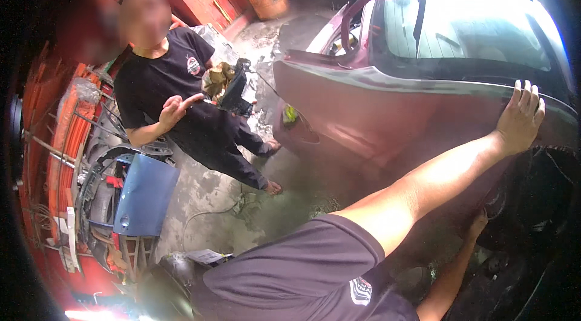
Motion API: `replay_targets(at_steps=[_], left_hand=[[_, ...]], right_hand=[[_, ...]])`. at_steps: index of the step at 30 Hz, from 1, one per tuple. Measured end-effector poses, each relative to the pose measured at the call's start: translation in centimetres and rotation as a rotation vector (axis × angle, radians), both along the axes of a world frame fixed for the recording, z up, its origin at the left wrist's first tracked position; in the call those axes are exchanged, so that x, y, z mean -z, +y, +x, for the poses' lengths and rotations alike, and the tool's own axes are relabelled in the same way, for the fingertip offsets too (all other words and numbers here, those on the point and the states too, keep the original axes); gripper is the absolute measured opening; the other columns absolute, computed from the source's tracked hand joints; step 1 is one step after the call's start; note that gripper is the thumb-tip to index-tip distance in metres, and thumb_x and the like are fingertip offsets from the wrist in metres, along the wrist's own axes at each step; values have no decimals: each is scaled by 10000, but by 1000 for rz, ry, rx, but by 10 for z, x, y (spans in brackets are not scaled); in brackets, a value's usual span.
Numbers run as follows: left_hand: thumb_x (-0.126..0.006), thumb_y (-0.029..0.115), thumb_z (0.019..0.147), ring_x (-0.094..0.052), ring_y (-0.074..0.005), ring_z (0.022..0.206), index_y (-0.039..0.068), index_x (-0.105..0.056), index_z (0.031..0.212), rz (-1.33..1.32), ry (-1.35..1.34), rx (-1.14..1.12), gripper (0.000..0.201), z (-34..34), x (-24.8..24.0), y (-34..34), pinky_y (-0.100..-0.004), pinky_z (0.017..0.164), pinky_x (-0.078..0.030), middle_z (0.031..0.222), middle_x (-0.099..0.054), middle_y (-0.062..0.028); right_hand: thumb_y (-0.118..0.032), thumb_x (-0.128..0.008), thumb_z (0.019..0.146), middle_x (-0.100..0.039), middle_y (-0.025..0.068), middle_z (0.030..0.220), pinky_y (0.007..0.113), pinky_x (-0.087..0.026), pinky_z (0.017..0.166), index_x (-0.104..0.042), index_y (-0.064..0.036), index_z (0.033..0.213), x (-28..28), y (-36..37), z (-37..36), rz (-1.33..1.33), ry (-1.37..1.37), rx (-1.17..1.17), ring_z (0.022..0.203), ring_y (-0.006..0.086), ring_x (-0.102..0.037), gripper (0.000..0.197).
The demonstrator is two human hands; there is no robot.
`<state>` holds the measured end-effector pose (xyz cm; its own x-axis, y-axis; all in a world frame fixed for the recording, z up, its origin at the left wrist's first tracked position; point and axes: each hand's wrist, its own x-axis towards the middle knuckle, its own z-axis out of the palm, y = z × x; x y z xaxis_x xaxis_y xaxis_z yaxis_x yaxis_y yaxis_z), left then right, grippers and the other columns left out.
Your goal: The person sands the surface of a maroon car door using a sanding block, focusing on the edges and wheel arch area. Another person stands nearby holding a bag of sanding blocks. The recorder continues sanding different sections of the door while occasionally touching the surface with their hand.
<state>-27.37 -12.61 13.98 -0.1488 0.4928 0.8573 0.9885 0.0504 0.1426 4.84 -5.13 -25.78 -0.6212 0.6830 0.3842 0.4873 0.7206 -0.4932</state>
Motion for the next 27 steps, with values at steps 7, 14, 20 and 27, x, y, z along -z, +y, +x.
replay_targets(at_steps=[7, 14, 20, 27], left_hand=[[-490, 335, 992, -352, -495, 1453, -24, -501, 1472, 53, -6, 36, 600, 20, -24, 2, -651, 1213, -172, 1525, -428, -323], [-467, 319, 995, -377, -495, 1436, -22, -526, 1447, 79, -12, 35, 569, 19, -17, 3, -656, 1200, -202, 1509, -444, -329], [-465, 322, 1000, -386, -494, 1430, -18, -535, 1444, 86, -18, 33, 563, 23, -17, 7, -662, 1194, -211, 1504, -449, -329], [-453, 323, 1013, -390, -494, 1426, -19, -518, 1459, 49, 36, -12, 566, 16, -12, 3, -668, 1188, -207, 1507, -450, -322]], right_hand=[[-532, -241, 1095, -646, 305, 1264, 543, -473, 987, -653, 67, 1246, -23, 42, 45, 237, -87, -22, 1138, 506, -604, 742], [-387, -419, 1055, -683, 279, 1212, 516, -510, 952, -665, 53, 1229, -14, 47, 39, 246, -273, 84, 1117, 473, -644, 534], [-265, -488, 999, -707, 274, 1150, 477, -531, 915, -684, 62, 1200, 3, 62, 52, 81, -17, 96, 1083, 434, -671, 431], [-266, -487, 1000, -718, 259, 1101, 449, -531, 897, -686, 74, 1185, -1, 52, 37, -2, 25, 98, 1017, 407, -678, 436]])
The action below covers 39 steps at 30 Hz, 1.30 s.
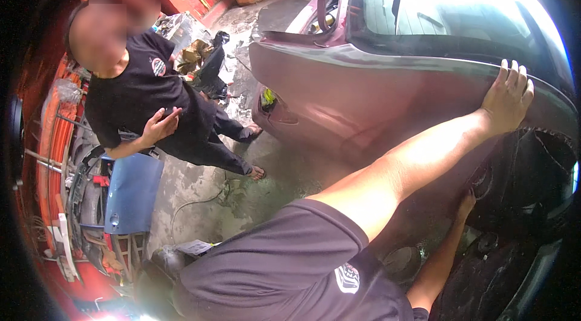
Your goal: The person sands the surface of a maroon car door using a sanding block, focusing on the edges and wheel arch area. Another person stands nearby holding a bag of sanding blocks. The recorder continues sanding different sections of the door while occasionally touching the surface with their hand.
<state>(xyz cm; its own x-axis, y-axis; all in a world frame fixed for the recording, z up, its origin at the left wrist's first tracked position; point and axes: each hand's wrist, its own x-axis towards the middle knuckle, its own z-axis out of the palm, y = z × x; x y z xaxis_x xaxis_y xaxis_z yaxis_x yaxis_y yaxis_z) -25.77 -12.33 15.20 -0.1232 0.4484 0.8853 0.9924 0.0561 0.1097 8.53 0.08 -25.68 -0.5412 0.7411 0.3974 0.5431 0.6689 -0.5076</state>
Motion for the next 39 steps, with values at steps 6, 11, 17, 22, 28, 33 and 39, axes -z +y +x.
replay_targets(at_steps=[6, 11, 17, 22, 28, 33, 39], left_hand=[[-426, 304, 1019, -390, -498, 1424, -23, -521, 1452, 17, -16, 29, 551, -3, 3, 1, -674, 1184, -204, 1504, -453, -323], [-437, 276, 1009, -410, -504, 1405, -35, -545, 1419, 45, -58, 81, 526, 4, -2, 14, -688, 1181, -211, 1471, -481, -334], [-495, 316, 962, -519, -480, 1228, -18, -603, 1288, 29, 216, -54, 479, -8, -22, -28, -639, 1024, -327, 1306, -574, -287], [-534, 378, 960, -635, -374, 1038, 92, -652, 1199, 131, 433, -194, 391, -1, 12, 10, -532, 829, -468, 1143, -667, -158], [-533, 364, 991, -641, -403, 1034, 53, -642, 1240, -45, 483, -283, 413, -16, -5, -25, -553, 874, -501, 1129, -669, -188], [-486, 353, 1031, -581, -479, 1177, -44, -589, 1316, -114, 258, -149, 500, -5, -8, -24, -575, 997, -466, 1278, -608, -284], [-477, 347, 1044, -577, -482, 1150, -85, -573, 1292, -119, 278, -92, 508, 5, -7, -23, -557, 973, -477, 1234, -594, -332]], right_hand=[[-307, -499, 1025, -717, 240, 1080, 406, -523, 867, -670, 88, 1237, -21, -11, -4, -22, -143, -79, 952, 322, -666, 480], [-359, -528, 1059, -715, 206, 1046, 359, -501, 800, -654, 83, 1298, -55, -38, -20, -304, 211, -51, 931, 219, -618, 518], [-238, -537, 1038, -665, 81, 1314, 392, -520, 989, -663, -44, 1369, -189, -143, -123, -855, 430, 329, 1206, 225, -619, 404], [-134, -478, 953, -710, 259, 1205, 413, -510, 994, -692, 33, 1251, -68, -131, -38, -457, 259, 268, 1133, 355, -686, 403], [-149, -500, 931, -712, 235, 1225, 414, -508, 1026, -709, 4, 1258, -161, -164, -91, -451, 537, 174, 1158, 353, -685, 417], [-136, -555, 933, -744, 231, 1092, 439, -526, 1028, -730, -19, 1231, -110, -150, -70, -412, 440, 181, 1083, 386, -709, 366], [-105, -584, 925, -722, 243, 1178, 471, -579, 963, -693, -17, 1280, -165, -156, -84, -403, 506, 89, 1039, 394, -721, 381]])
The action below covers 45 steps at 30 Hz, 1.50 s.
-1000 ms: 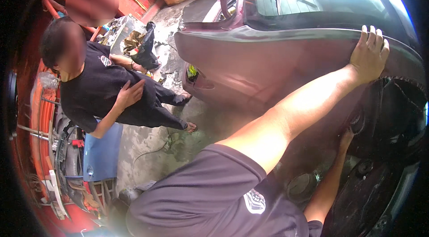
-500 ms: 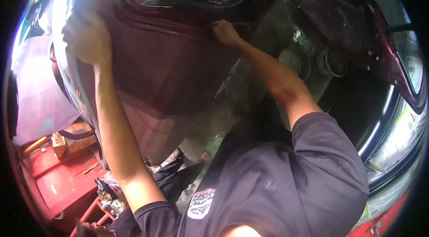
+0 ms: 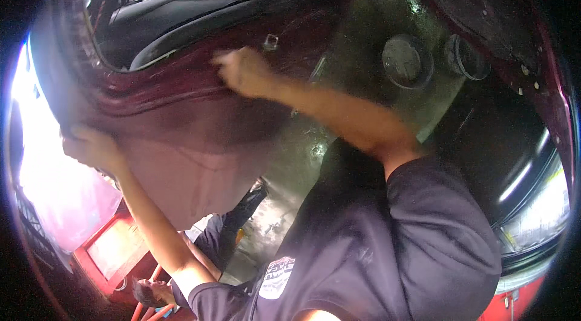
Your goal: The person sands the surface of a maroon car door using a sanding block, focusing on the edges and wheel arch area. Another person stands nearby holding a bag of sanding blocks. The recorder continues sanding different sections of the door while occasionally touching the surface with their hand.
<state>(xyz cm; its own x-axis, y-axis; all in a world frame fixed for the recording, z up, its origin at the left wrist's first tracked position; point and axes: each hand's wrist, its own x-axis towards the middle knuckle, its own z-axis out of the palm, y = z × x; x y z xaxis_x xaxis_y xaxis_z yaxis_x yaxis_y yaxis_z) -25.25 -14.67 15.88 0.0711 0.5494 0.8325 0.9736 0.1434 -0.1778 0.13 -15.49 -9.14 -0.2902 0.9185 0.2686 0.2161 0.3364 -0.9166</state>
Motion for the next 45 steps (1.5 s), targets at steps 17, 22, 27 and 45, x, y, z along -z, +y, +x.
replay_targets(at_steps=[17, 22, 27, 45], left_hand=[[-422, 370, 1070, -558, -423, 1142, -109, -528, 1257, 15, -128, -55, 525, -21, 0, 5, -519, 999, -457, 1216, -547, -299], [-417, 372, 1074, -559, -430, 1117, -108, -513, 1263, -2, -144, 0, 526, -14, 1, 4, -526, 998, -455, 1198, -539, -304], [-412, 429, 1096, -558, -421, 1096, -110, -494, 1248, -23, -91, 28, 566, -28, -8, 2, -523, 944, -486, 1187, -518, -315], [-341, 415, 1128, -538, -376, 1109, -118, -477, 1270, -78, 1, 12, 568, -8, -11, -1, -511, 967, -470, 1225, -503, -292]], right_hand=[[-15, -630, 872, -588, 244, 1425, 493, -394, 1181, -586, 34, 1378, 60, -13, 50, -167, -97, 27, 1344, 385, -548, 511], [-44, -649, 887, -578, 196, 1449, 484, -358, 1215, -555, 7, 1415, 6, -15, 31, -153, -57, -43, 1380, 324, -530, 539], [-43, -673, 888, -534, 177, 1501, 506, -310, 1245, -525, -52, 1466, 82, -36, 51, -63, -28, 40, 1392, 315, -517, 597], [-25, -549, 943, -578, 155, 1484, 450, -412, 1189, -601, -15, 1395, 226, 18, 93, -183, -348, -133, 1408, 324, -518, 455]])
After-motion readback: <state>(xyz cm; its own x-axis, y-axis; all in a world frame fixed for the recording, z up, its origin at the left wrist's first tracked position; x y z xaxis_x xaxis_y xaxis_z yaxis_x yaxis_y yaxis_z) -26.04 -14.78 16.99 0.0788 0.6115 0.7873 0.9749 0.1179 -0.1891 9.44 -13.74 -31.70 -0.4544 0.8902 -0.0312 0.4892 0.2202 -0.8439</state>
